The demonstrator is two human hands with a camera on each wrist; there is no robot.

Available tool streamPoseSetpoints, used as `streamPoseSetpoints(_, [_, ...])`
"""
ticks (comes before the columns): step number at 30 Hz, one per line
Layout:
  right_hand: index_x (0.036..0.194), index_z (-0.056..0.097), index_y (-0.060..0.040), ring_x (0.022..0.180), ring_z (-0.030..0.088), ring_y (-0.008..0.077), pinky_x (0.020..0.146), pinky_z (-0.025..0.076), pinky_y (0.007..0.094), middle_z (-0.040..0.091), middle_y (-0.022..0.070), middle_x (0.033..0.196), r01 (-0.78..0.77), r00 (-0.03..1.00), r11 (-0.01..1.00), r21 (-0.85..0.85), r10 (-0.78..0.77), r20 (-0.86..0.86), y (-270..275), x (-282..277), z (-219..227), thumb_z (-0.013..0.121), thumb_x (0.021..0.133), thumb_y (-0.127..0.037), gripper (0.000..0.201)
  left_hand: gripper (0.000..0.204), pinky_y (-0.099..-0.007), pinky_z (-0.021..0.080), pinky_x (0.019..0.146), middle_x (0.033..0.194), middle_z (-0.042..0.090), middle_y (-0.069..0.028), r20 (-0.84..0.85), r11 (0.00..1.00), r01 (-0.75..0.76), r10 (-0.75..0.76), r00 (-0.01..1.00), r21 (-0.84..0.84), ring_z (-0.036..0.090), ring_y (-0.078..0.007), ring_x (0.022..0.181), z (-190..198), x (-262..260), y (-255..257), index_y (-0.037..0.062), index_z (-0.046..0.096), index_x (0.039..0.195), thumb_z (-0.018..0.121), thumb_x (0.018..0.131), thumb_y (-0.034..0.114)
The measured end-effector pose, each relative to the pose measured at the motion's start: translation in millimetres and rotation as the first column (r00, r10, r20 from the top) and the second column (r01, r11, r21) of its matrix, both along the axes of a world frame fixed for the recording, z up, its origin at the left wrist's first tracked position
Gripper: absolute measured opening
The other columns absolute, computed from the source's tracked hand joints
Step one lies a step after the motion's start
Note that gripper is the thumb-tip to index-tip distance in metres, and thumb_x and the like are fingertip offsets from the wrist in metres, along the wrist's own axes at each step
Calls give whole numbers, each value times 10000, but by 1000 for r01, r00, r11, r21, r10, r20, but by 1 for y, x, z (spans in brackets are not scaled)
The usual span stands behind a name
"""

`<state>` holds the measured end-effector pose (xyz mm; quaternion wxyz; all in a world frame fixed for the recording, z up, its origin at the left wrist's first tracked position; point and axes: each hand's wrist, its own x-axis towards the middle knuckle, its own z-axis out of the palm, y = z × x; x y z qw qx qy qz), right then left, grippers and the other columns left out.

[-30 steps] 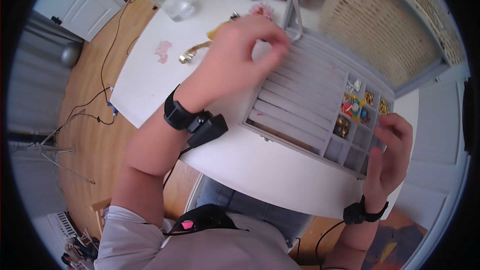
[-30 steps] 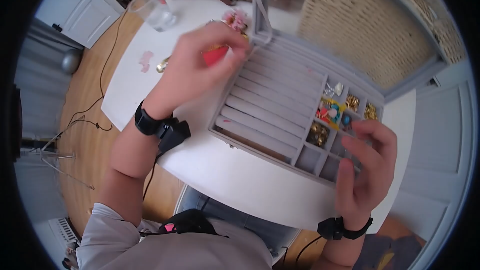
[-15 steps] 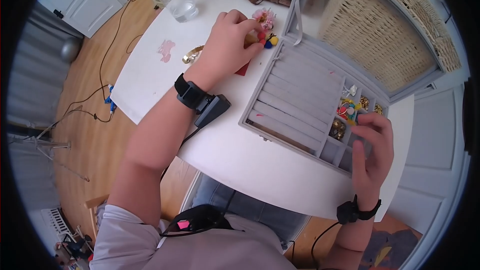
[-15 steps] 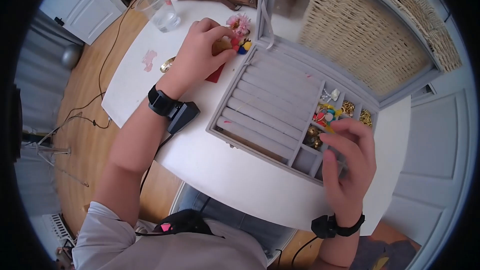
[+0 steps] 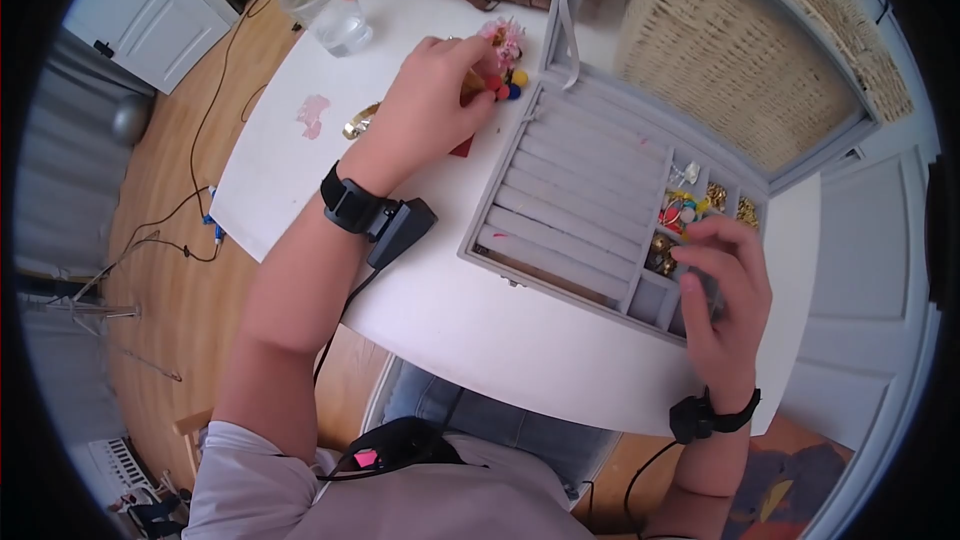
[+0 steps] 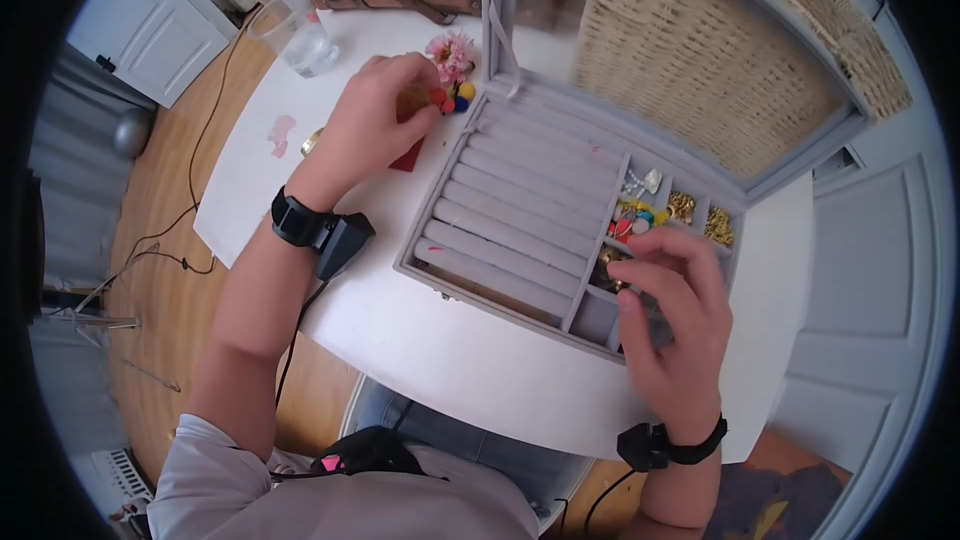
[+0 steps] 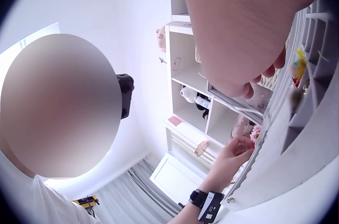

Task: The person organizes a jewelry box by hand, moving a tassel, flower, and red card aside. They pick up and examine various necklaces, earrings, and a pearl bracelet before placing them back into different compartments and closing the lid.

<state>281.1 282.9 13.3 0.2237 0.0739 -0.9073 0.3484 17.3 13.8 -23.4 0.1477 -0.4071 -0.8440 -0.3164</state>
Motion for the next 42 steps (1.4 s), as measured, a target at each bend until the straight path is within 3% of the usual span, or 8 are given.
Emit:
streamPoseSetpoints(14, [1084, 777, -13, 1026, 698, 288, 904, 590, 380, 654, 152, 1271, 2, 999, 1000, -3, -2, 42, -1, 1, -6, 730, 849, 82, 257, 254, -479, 553, 938, 1017, 747, -128, 12, 997, 52, -51, 999, -51, 662, -389, 976, -6, 4, 3, 71, 776, 1135, 766, 881, 62])
streamPoseSetpoints(17, [1090, 774, -20, 1016, 694, 288, 891, 587, 379, 653, 149, 1262, -8, 1000, 997, 74, 7, 24, -3, 1, -4, 736, 850, 76, 261, 288, -394, 562, 947, 1086, 752, -106, -113, 999, 4, -8, 994, -35, 694, -316, 1038, 2, 5, 3, 76, 778, 1239, 769, 952, 66])
streamPoseSetpoints(19, [1104, 771, -23, 1014, 693, 291, 885, 587, 375, 654, 147, 1259, -38, 999, 993, 108, 39, -12, -1, 1, -2, 743, 853, 71, 269, 243, -339, 550, 927, 1102, 761, -44, 168, 979, 50, -83, 982, 195, 694, -199, 1044, 11, 14, 6, 60, 779, 1240, 763, 1000, 92])
streamPoseSetpoints(20, [1104, 771, -23, 1014, 693, 291, 885, 587, 375, 654, 147, 1259, -32, 999, 993, 115, 34, -17, -2, 2, -1, 743, 853, 71, 269, 231, -282, 533, 917, 1145, 757, 3, 492, 936, 44, -223, 841, 349, 658, -101, 1049, 14, 19, 7, 48, 773, 1247, 770, 1036, 142])
streamPoseSetpoints(23, [1122, 766, -25, 1011, 695, 285, 880, 589, 375, 656, 145, 1266, -35, 999, 998, 61, 35, 1, -3, 2, -1, 750, 850, 69, 288, 249, -263, 539, 943, 1180, 760, 3, 779, 944, -4, -269, 566, 329, 669, -89, 1057, 40, 42, 8, 43, 764, 1261, 781, 1040, 157])
streamPoseSetpoints(28, [1170, 772, -44, 1100, 694, 293, 899, 599, 378, 633, 161, 1370, -126, 983, 984, -130, 141, 114, -6, 3, 0, 760, 845, 65, 343, 230, -283, 557, 927, 1189, 762, -37, 782, 830, 170, -558, 277, 531, 681, -113, 1077, 38, 72, 20, 19, 725, 1264, 753, 1049, 97])
streamPoseSetpoints(35, [1233, 790, -80, 1196, 680, 326, 996, 584, 424, 612, 179, 1447, -236, 958, 956, -175, 259, 123, -15, 1, 3, 783, 852, 33, 397, 288, -293, 548, 1007, 1192, 754, -43, 803, 788, 279, -590, 85, 549, 684, -128, 1122, 30, 96, 30, 18, 726, 1278, 755, 997, -38])
streamPoseSetpoints(42, [1176, 799, -87, 992, 695, 289, 877, 574, 392, 689, 150, 1297, -190, 980, 981, -25, 191, 53, 1, 2, 2, 789, 862, -9, 324, 370, -281, 535, 1009, 1198, 714, -34, 816, 802, 306, -566, 117, 513, 654, -107, 1136, 22, 92, 29, 22, 686, 1373, 698, 1012, -59])
